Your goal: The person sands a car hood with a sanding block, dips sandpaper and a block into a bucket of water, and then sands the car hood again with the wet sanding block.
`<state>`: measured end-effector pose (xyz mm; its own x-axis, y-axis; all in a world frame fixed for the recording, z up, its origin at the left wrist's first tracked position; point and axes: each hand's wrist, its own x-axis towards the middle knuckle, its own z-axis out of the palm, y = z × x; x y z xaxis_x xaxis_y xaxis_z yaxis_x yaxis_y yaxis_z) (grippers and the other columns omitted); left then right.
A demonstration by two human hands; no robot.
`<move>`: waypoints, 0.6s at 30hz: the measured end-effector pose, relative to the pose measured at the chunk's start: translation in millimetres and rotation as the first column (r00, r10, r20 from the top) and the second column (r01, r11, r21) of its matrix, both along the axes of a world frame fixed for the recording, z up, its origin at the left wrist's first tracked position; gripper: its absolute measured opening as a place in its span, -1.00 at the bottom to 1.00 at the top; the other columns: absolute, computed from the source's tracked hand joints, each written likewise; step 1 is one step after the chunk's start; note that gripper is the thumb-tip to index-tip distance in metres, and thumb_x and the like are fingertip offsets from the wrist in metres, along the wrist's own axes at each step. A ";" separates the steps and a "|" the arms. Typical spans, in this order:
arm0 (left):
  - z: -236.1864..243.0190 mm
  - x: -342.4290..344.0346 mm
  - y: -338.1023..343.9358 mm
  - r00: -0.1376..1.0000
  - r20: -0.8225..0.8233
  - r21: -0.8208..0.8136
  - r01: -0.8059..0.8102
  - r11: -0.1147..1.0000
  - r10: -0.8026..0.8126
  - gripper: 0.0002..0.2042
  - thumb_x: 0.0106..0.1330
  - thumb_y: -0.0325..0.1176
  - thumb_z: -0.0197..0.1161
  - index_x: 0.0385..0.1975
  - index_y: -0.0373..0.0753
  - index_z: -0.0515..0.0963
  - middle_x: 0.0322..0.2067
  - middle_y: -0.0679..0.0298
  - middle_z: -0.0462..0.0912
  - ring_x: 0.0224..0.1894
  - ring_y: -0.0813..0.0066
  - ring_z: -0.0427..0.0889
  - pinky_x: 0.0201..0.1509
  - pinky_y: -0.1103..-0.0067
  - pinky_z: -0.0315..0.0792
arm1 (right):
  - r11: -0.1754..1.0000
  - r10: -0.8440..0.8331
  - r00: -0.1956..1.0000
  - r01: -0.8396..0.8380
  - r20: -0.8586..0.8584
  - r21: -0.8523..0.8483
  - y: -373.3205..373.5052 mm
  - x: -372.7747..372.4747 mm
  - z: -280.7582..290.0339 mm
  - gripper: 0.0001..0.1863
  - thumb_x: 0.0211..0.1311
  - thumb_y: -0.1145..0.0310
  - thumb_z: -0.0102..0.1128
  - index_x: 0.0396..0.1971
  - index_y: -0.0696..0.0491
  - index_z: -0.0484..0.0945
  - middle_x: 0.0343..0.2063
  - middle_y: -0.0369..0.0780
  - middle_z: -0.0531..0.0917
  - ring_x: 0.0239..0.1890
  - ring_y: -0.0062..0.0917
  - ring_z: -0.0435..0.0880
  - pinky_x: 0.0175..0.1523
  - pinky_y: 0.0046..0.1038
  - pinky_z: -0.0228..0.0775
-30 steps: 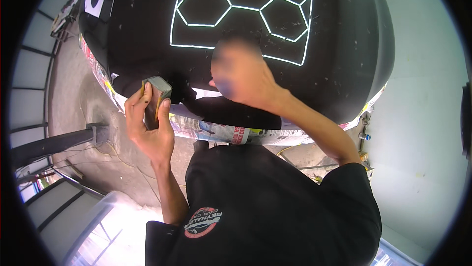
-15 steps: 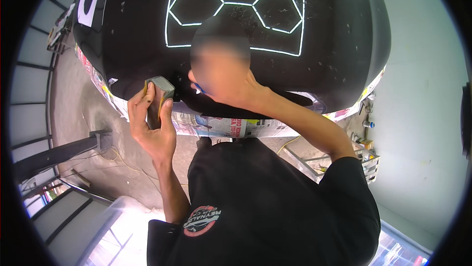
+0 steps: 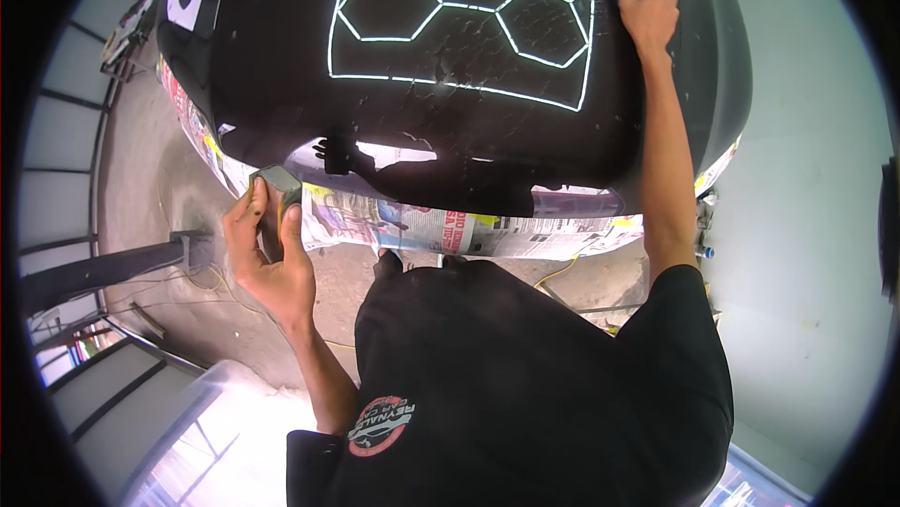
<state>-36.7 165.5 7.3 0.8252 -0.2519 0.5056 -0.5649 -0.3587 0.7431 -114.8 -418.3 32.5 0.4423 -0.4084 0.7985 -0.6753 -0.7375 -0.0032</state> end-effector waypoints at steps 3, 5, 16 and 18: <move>-5.3 -3.3 8.3 0.998 -0.050 -0.040 -0.031 0.999 0.029 -0.63 0.31 -0.62 0.35 0.13 -0.42 0.60 0.06 0.05 0.59 0.12 0.28 0.61 0.18 0.49 0.56 | 0.994 -0.094 0.995 0.095 0.022 -0.048 14.2 -3.7 -5.4 -0.48 0.19 -0.27 0.35 -0.05 -0.19 0.69 -0.02 -0.13 0.62 0.10 -0.07 0.51 0.18 -0.03 0.34; -3.8 -6.6 8.4 0.997 -0.070 -0.026 -0.043 0.999 0.042 -0.63 0.31 -0.63 0.35 0.13 -0.42 0.60 0.06 0.05 0.59 0.12 0.28 0.61 0.18 0.49 0.56 | 0.984 -0.076 0.991 0.091 0.108 -0.150 33.8 -1.8 -1.1 -0.39 0.15 -0.30 0.37 0.06 -0.21 0.65 0.14 -0.15 0.45 0.23 -0.08 0.28 0.29 0.05 0.05; -1.9 -7.1 3.9 0.998 -0.058 0.031 0.008 0.999 -0.006 -0.62 0.34 -0.65 0.31 0.17 -0.42 0.58 0.12 0.07 0.57 0.17 0.35 0.60 0.28 0.49 0.50 | 0.893 0.447 0.891 -0.438 0.078 -0.103 201.5 73.1 27.2 -0.60 0.22 0.26 0.31 0.06 -0.03 0.55 0.10 -0.09 0.40 0.23 -0.17 0.31 0.25 -0.03 0.05; -4.3 -7.2 6.0 0.998 -0.058 0.019 0.009 1.000 -0.008 -0.62 0.34 -0.65 0.30 0.17 -0.44 0.57 0.13 0.06 0.57 0.18 0.34 0.59 0.29 0.48 0.48 | 0.858 0.513 0.855 -0.511 0.072 -0.045 217.3 89.2 25.4 -0.62 0.23 0.27 0.29 0.04 -0.01 0.56 0.11 -0.09 0.40 0.23 -0.18 0.31 0.26 -0.05 0.03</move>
<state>-43.9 171.6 3.0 0.8510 -0.2678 0.4518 -0.5238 -0.3688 0.7679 -25.5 -201.0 57.9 0.5190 -0.1222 0.8460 -0.2004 -0.9795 -0.0185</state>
